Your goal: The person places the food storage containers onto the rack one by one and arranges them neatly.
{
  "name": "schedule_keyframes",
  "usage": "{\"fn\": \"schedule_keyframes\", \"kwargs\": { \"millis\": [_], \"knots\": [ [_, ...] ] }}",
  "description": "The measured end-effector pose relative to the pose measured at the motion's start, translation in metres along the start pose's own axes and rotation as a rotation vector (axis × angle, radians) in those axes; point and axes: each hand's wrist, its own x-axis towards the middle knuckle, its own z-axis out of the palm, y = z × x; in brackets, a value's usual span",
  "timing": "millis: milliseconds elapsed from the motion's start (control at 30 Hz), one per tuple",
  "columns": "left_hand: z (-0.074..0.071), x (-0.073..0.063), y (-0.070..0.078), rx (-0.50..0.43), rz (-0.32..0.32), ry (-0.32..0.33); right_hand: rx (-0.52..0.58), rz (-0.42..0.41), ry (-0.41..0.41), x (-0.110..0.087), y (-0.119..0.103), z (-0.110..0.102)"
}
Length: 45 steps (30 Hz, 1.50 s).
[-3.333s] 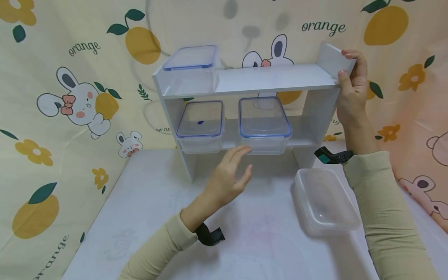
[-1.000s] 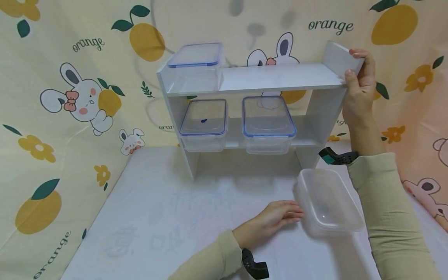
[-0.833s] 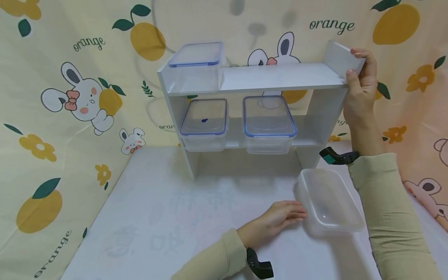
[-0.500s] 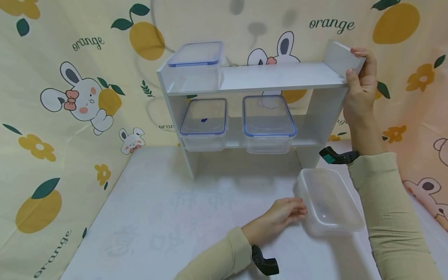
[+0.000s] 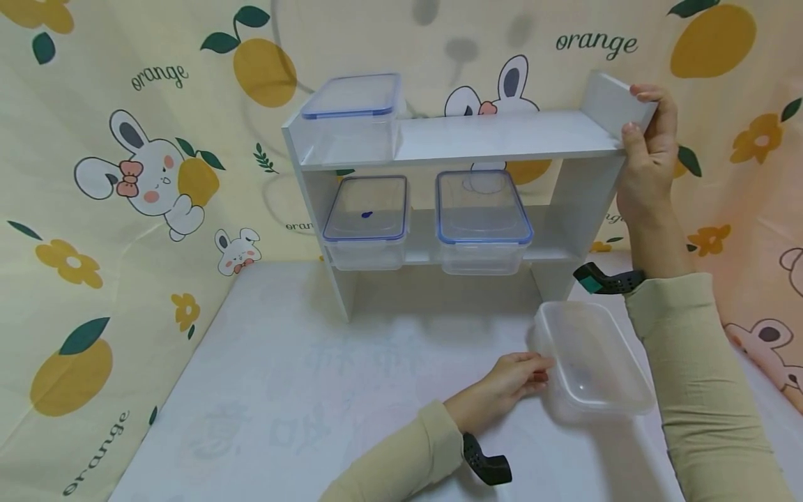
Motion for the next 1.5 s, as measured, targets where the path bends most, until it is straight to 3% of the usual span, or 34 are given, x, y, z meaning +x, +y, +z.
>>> {"fn": "schedule_keyframes", "kwargs": {
  "millis": [700,1300,1500],
  "knots": [
    [0.007,-0.002,0.002,-0.047,-0.02,0.053,-0.002,-0.019,-0.001,-0.001,0.003,0.0],
    [-0.001,-0.003,0.002,-0.061,-0.023,0.071,0.007,0.003,0.02,0.0,-0.002,0.002],
    [-0.008,-0.008,0.005,-0.069,-0.037,0.046,0.0,-0.005,0.012,0.001,0.001,-0.001]
  ]
}}
